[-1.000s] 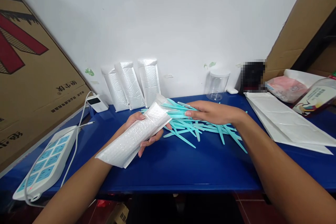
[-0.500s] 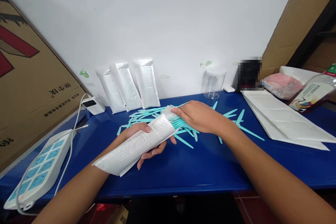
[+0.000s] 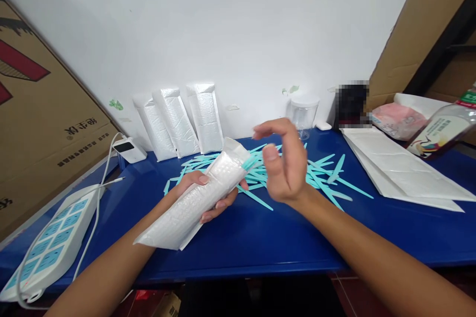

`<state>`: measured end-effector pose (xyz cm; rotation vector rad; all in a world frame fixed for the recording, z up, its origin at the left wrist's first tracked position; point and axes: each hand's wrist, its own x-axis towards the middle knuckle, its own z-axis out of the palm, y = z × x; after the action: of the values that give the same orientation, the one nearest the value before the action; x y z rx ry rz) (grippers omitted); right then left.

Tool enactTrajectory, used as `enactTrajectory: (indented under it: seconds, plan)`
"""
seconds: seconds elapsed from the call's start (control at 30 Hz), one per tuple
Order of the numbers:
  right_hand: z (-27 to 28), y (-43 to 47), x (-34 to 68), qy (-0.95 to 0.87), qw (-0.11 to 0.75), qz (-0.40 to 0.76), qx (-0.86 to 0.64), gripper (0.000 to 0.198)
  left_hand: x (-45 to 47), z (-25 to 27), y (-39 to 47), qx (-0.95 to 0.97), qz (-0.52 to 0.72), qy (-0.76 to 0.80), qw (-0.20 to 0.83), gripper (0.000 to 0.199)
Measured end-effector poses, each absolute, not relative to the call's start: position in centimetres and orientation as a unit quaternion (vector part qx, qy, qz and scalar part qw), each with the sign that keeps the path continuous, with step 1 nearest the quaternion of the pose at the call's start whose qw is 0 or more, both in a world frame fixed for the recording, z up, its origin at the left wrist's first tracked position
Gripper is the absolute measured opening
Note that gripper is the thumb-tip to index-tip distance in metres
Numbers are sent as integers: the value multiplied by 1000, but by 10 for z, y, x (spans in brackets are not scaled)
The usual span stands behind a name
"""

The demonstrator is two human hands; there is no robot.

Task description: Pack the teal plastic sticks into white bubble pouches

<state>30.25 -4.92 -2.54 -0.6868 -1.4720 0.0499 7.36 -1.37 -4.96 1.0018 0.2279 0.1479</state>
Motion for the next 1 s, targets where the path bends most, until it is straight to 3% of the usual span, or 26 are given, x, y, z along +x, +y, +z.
enactTrajectory:
  seconds: [0.13,0.3,0.63,0.73,0.83,1.0]
  plan:
    - [-17,-38,306,-584,742,4,-328,27,56,-19,-15,537,218,91,810,76]
    - [-23,-33,308,-706,619,20,-344,33,39,3,-15,575,378,96,719,71]
    - [-30,-17,326,-871,224,90,-428,41,41,-19,-4,608,283,101,735,82]
    - [-36,-16,333,-888,129,143,-418,78,42,-30,0,607,230,111,752,83]
    - [-46,-19,327,-889,80,136,-431,92,45,-37,2,588,214,125,770,78]
    - [-60,-25,297,-864,87,32,-495,72,45,-36,2,553,228,131,791,70]
